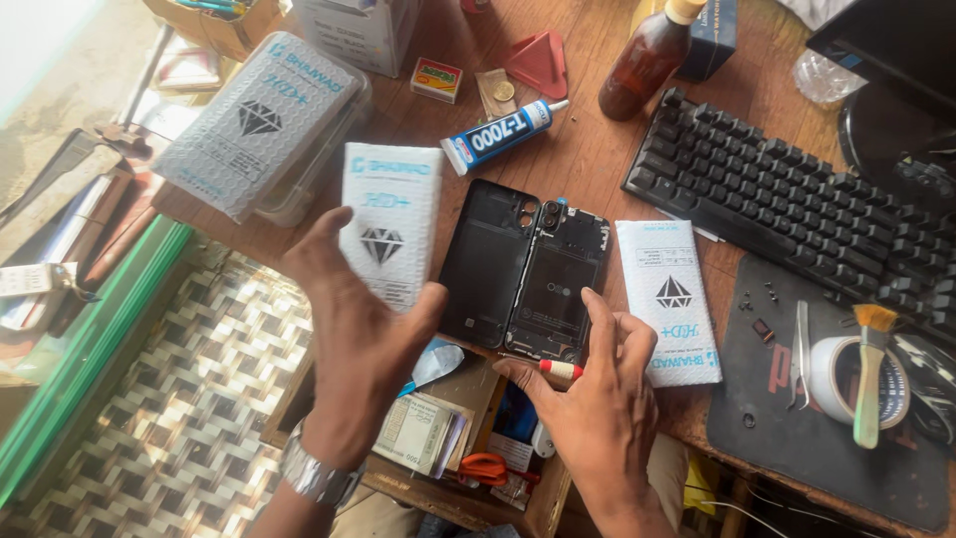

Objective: The person removes the back cover from a smartphone, then uses a red-handled screwdriver to unscrew and remove components from the camera module area. The person continues to remove screws from the phone's internal frame and places them on the work surface.

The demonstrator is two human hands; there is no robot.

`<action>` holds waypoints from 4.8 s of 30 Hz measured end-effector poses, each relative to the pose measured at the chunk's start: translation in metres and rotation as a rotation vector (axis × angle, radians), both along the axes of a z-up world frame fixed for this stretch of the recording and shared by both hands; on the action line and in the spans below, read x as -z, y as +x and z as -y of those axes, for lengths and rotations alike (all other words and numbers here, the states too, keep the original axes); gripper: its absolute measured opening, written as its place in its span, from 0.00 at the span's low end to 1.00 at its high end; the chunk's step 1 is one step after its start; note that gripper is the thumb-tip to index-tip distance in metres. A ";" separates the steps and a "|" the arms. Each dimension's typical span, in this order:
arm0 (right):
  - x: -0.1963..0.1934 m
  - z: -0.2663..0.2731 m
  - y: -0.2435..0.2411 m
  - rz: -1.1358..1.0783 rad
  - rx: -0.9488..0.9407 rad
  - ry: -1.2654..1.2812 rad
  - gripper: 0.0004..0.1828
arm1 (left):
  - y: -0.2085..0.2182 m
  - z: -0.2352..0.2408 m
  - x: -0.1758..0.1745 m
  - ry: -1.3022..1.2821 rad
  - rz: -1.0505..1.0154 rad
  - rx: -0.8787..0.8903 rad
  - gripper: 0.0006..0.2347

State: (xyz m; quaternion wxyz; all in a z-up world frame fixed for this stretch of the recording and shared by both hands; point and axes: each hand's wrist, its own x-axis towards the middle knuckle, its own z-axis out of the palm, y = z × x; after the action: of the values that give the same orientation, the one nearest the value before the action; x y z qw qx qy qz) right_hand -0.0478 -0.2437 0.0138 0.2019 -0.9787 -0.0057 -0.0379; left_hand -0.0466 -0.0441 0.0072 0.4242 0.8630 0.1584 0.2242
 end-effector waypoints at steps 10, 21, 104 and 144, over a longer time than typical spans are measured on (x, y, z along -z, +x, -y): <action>-0.001 0.002 0.006 -0.031 -0.018 -0.065 0.59 | 0.021 0.014 0.010 0.272 -0.060 0.047 0.49; 0.000 -0.009 0.012 0.016 -0.016 0.015 0.57 | 0.019 -0.014 0.003 0.294 -0.104 0.024 0.43; 0.003 0.112 0.002 -0.627 -0.249 2.373 0.43 | 0.023 0.099 -0.006 0.188 0.187 0.736 0.28; -0.015 0.008 0.009 -0.041 0.089 -0.003 0.49 | 0.015 0.060 0.000 -0.349 -0.227 0.392 0.09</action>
State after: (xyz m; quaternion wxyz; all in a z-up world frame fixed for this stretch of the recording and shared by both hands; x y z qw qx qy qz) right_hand -0.0392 -0.2522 0.0288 0.1984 -0.9789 0.0419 -0.0268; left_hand -0.0312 -0.1037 0.0075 0.5809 0.8108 0.0711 0.0090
